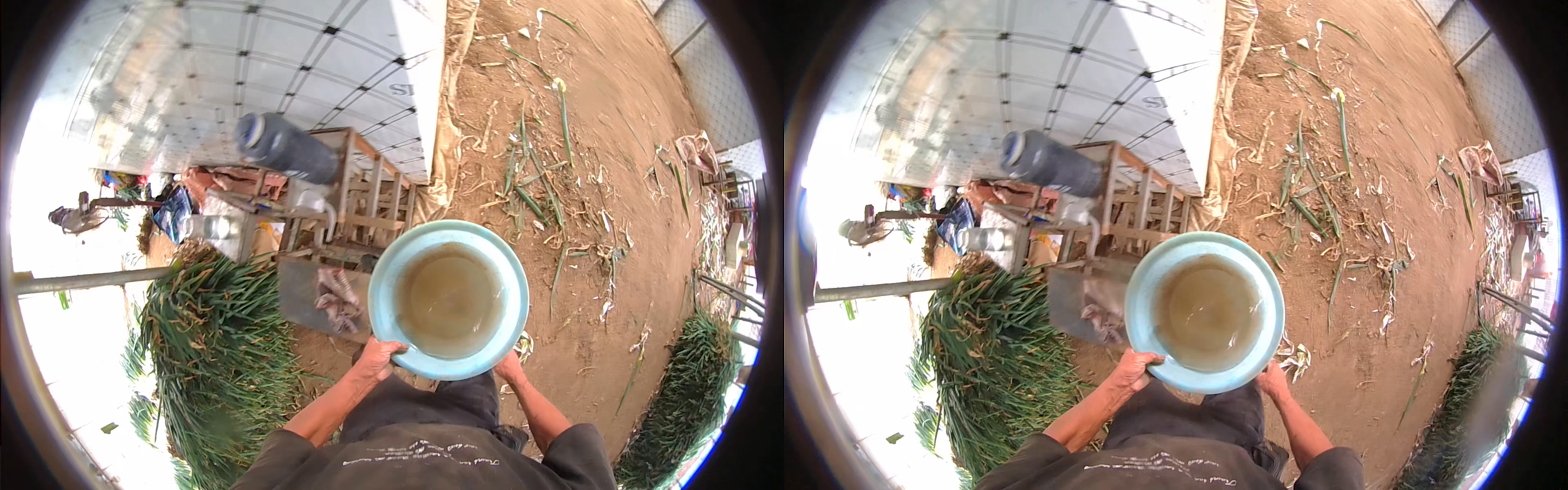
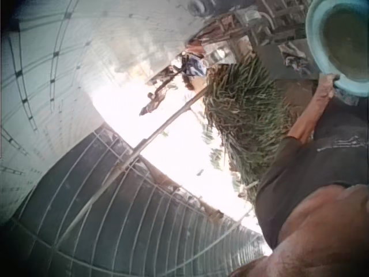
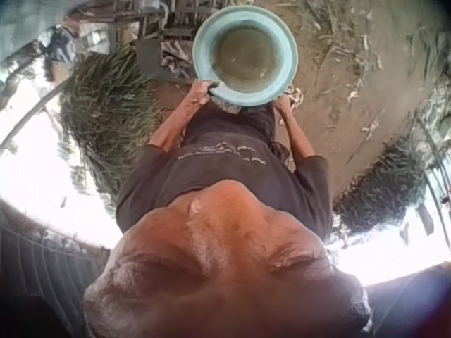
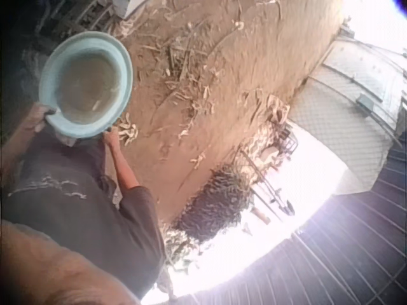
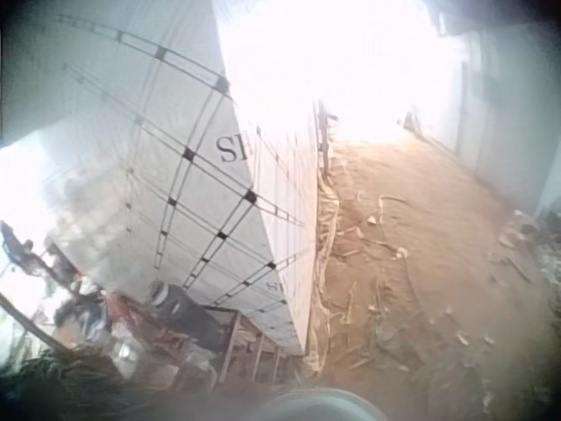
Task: The person walks into a covered shed, picks up a metal plate and a wooden frame, then sits on the ground. They gather bundles of green onions, place them into the wooden frame, and secure them with a black strap.
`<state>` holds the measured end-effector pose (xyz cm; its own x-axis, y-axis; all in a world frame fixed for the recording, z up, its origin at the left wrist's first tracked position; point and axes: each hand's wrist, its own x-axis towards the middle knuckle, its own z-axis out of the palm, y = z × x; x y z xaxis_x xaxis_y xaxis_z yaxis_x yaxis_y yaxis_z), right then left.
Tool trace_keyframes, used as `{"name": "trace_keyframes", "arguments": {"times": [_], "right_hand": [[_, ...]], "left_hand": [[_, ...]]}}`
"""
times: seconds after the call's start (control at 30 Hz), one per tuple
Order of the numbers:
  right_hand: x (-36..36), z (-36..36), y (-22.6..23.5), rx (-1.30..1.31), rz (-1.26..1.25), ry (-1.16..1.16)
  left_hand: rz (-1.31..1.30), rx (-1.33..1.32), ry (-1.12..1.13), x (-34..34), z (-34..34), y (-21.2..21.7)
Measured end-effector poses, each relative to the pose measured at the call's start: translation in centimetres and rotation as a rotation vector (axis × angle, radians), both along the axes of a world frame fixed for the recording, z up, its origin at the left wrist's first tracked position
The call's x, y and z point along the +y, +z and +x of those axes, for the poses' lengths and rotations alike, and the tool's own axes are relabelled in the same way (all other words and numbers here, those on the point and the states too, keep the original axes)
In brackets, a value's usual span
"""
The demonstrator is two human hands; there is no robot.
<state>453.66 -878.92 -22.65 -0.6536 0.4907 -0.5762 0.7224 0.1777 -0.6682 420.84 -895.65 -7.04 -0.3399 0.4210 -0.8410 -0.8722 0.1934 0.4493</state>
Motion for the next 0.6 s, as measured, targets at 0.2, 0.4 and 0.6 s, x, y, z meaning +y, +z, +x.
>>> {"name": "trace_keyframes", "arguments": {"times": [0.2,0.4,0.6], "right_hand": [[2.3,-3.2,1.8,-0.06,-0.11,-0.178],[2.9,-4.0,-2.3,-0.222,0.166,-0.15],[6.9,-4.8,-4.9,-0.261,0.204,-0.054]], "left_hand": [[-0.011,-0.046,-0.128,11.1,2.6,-14.4],[-0.027,-0.052,-0.108,18.7,2.0,-29.1],[0.0,-0.006,-0.043,25.5,-1.8,-43.8]]}}
